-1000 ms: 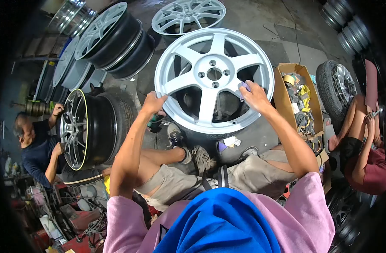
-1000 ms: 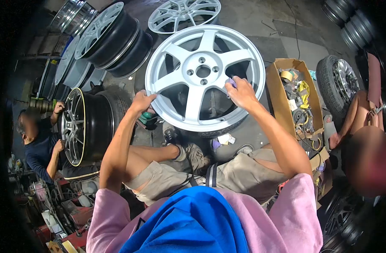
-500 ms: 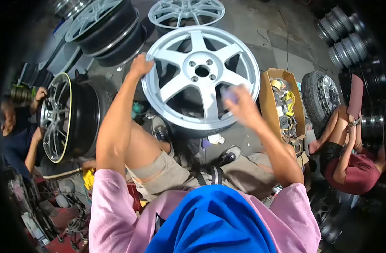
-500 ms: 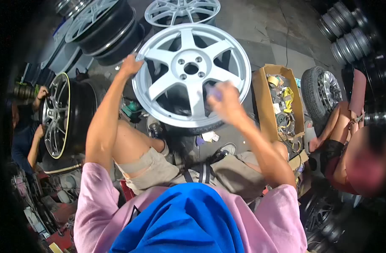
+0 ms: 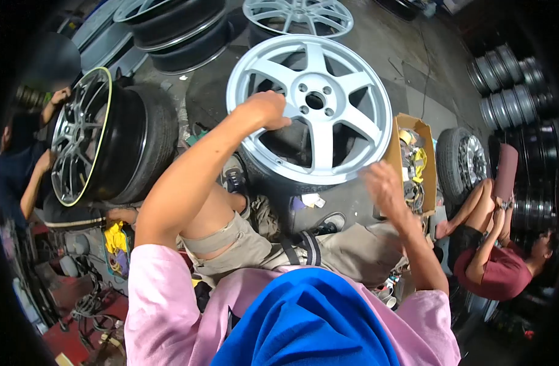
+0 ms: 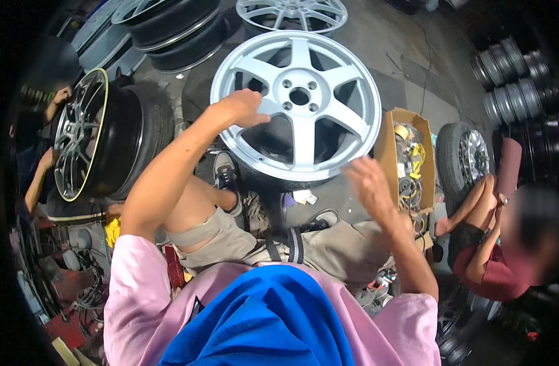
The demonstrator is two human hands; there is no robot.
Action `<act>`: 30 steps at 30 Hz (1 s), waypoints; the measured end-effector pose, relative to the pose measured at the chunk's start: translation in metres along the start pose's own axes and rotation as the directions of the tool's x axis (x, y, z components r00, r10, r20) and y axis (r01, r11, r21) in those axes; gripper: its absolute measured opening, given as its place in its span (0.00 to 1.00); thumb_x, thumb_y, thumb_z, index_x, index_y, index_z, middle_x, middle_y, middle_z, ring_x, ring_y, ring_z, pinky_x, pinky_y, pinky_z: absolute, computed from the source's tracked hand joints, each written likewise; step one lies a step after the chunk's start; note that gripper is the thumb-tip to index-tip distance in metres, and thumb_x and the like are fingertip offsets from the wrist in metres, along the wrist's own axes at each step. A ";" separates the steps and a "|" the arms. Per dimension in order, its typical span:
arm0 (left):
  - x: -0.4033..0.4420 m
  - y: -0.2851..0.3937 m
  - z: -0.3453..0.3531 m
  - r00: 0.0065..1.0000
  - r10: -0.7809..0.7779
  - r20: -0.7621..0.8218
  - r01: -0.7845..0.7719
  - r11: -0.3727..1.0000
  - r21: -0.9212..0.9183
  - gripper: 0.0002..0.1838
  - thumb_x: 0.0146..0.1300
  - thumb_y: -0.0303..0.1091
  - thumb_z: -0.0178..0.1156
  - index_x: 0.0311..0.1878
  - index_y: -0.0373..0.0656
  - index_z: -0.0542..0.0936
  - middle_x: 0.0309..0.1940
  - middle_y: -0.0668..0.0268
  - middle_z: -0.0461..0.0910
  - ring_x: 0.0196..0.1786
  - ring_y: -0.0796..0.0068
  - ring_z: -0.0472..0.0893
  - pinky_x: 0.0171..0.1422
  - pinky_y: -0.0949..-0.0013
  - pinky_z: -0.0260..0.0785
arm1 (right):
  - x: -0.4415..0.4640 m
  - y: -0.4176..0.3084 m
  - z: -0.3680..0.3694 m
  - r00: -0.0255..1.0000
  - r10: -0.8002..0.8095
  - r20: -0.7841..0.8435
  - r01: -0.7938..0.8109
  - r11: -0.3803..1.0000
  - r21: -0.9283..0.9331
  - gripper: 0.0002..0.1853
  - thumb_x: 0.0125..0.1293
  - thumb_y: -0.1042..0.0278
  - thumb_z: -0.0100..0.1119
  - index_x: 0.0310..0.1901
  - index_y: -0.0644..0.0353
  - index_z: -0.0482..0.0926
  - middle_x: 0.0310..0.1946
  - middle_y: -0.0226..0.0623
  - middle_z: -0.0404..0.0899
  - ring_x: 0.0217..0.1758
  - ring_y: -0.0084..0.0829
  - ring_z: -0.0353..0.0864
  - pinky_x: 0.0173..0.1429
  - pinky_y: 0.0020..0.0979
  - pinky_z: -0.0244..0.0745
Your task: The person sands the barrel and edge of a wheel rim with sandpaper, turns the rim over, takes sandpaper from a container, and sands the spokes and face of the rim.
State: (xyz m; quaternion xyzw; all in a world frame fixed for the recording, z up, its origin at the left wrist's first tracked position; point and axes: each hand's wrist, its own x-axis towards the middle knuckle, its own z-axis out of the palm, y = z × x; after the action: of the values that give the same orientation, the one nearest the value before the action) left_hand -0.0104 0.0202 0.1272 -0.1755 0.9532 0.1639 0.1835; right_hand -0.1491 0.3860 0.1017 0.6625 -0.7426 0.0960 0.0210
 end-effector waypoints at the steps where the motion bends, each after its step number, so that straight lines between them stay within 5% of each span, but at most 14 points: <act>1: 0.002 -0.002 0.000 1.000 -0.002 0.004 0.002 1.000 -0.008 0.37 0.64 0.58 0.69 0.51 0.24 0.85 0.49 0.37 0.86 0.56 0.42 0.86 0.64 0.51 0.79 | 0.004 -0.019 0.007 0.999 0.011 -0.037 -0.006 0.991 0.135 0.14 0.56 0.78 0.67 0.46 0.62 0.87 0.44 0.42 0.81 0.48 0.45 0.79 0.53 0.46 0.76; 5: 0.014 -0.014 0.008 0.999 -0.046 0.027 0.046 0.999 -0.020 0.35 0.57 0.59 0.75 0.49 0.30 0.88 0.49 0.43 0.88 0.54 0.45 0.88 0.61 0.51 0.81 | 0.033 -0.093 0.011 1.000 0.019 -0.016 -0.012 0.935 0.354 0.15 0.57 0.81 0.63 0.47 0.62 0.87 0.44 0.44 0.83 0.51 0.50 0.82 0.57 0.47 0.81; 8: 0.019 -0.015 0.018 0.998 -0.039 0.041 0.038 0.999 0.016 0.31 0.54 0.52 0.78 0.53 0.36 0.89 0.51 0.45 0.88 0.55 0.48 0.89 0.61 0.52 0.82 | 0.023 -0.064 0.008 0.991 -0.026 -0.132 0.063 0.958 0.281 0.17 0.57 0.81 0.63 0.49 0.62 0.87 0.48 0.43 0.86 0.54 0.48 0.85 0.60 0.41 0.82; 13: 0.014 -0.006 0.020 0.999 -0.039 0.006 0.039 0.999 0.032 0.26 0.53 0.43 0.79 0.52 0.39 0.89 0.54 0.50 0.88 0.58 0.52 0.88 0.60 0.52 0.83 | 0.001 -0.008 0.019 0.979 0.178 -0.103 -0.161 0.975 0.156 0.15 0.66 0.78 0.55 0.52 0.67 0.86 0.52 0.53 0.86 0.57 0.54 0.84 0.63 0.47 0.79; 14: 0.014 -0.006 0.020 1.000 -0.013 -0.021 0.014 0.999 0.043 0.24 0.53 0.40 0.78 0.52 0.39 0.90 0.53 0.50 0.89 0.57 0.52 0.88 0.59 0.52 0.83 | -0.005 -0.012 0.032 0.977 0.159 -0.140 -0.076 0.879 0.470 0.16 0.67 0.79 0.55 0.54 0.68 0.86 0.54 0.53 0.85 0.60 0.54 0.83 0.65 0.47 0.78; 17: 0.014 -0.004 0.024 0.992 0.001 -0.126 0.006 0.998 0.056 0.23 0.55 0.44 0.77 0.47 0.35 0.89 0.47 0.47 0.89 0.53 0.50 0.89 0.59 0.54 0.83 | 0.023 -0.082 0.015 0.996 0.043 -0.079 -0.018 0.955 0.295 0.15 0.65 0.80 0.58 0.52 0.68 0.85 0.53 0.51 0.86 0.60 0.50 0.84 0.64 0.44 0.79; 21: 0.013 -0.008 0.026 0.992 0.012 -0.128 -0.011 1.000 0.008 0.25 0.54 0.47 0.78 0.47 0.35 0.89 0.48 0.45 0.89 0.54 0.47 0.88 0.60 0.53 0.82 | 0.000 0.030 0.051 0.991 0.058 -0.121 -0.029 0.972 0.233 0.11 0.61 0.82 0.57 0.45 0.67 0.85 0.45 0.50 0.86 0.53 0.49 0.85 0.60 0.46 0.80; 22: 0.013 -0.013 0.030 0.987 0.035 -0.155 -0.038 0.999 -0.018 0.26 0.53 0.48 0.78 0.47 0.36 0.89 0.48 0.45 0.89 0.55 0.46 0.88 0.61 0.52 0.82 | 0.014 0.021 0.018 0.967 -0.040 -0.252 0.038 0.999 -0.014 0.12 0.61 0.81 0.58 0.46 0.67 0.85 0.44 0.50 0.86 0.52 0.51 0.84 0.59 0.47 0.80; 25: 0.019 -0.026 0.032 0.991 0.094 -0.097 -0.101 0.992 -0.075 0.29 0.56 0.54 0.76 0.46 0.34 0.88 0.47 0.44 0.88 0.54 0.45 0.88 0.62 0.50 0.81 | 0.015 0.004 0.045 0.953 0.234 0.191 -0.257 0.961 0.107 0.11 0.63 0.75 0.57 0.43 0.66 0.86 0.46 0.54 0.86 0.53 0.54 0.86 0.61 0.51 0.80; 26: 0.017 -0.027 0.029 0.991 0.091 -0.098 -0.100 0.991 -0.086 0.30 0.57 0.55 0.75 0.45 0.33 0.88 0.46 0.42 0.88 0.54 0.45 0.88 0.62 0.50 0.80 | 0.026 -0.027 0.032 0.989 0.107 0.105 -0.135 0.938 0.320 0.12 0.62 0.76 0.59 0.46 0.65 0.86 0.44 0.54 0.86 0.51 0.55 0.86 0.60 0.50 0.80; 29: 0.024 -0.034 0.032 0.994 0.073 -0.085 -0.083 0.989 -0.120 0.33 0.57 0.55 0.77 0.51 0.31 0.86 0.51 0.40 0.87 0.58 0.44 0.86 0.64 0.52 0.79 | 0.027 -0.012 0.022 0.990 -0.055 0.131 0.007 0.940 0.340 0.16 0.65 0.76 0.63 0.54 0.63 0.85 0.52 0.51 0.86 0.59 0.53 0.84 0.62 0.47 0.82; 30: 0.023 -0.032 0.030 0.993 0.068 -0.093 -0.076 0.993 -0.093 0.36 0.58 0.55 0.76 0.54 0.28 0.84 0.53 0.38 0.86 0.59 0.43 0.86 0.65 0.52 0.79 | 0.026 0.010 0.016 0.979 -0.028 0.204 -0.010 0.983 0.184 0.16 0.64 0.76 0.62 0.53 0.64 0.85 0.51 0.51 0.87 0.58 0.51 0.85 0.63 0.45 0.82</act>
State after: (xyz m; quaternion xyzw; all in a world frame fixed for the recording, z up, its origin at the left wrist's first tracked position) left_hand -0.0093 -0.0030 0.0830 -0.1568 0.9573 0.2080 0.1256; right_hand -0.1606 0.3590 0.0885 0.6711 -0.7259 0.0951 -0.1168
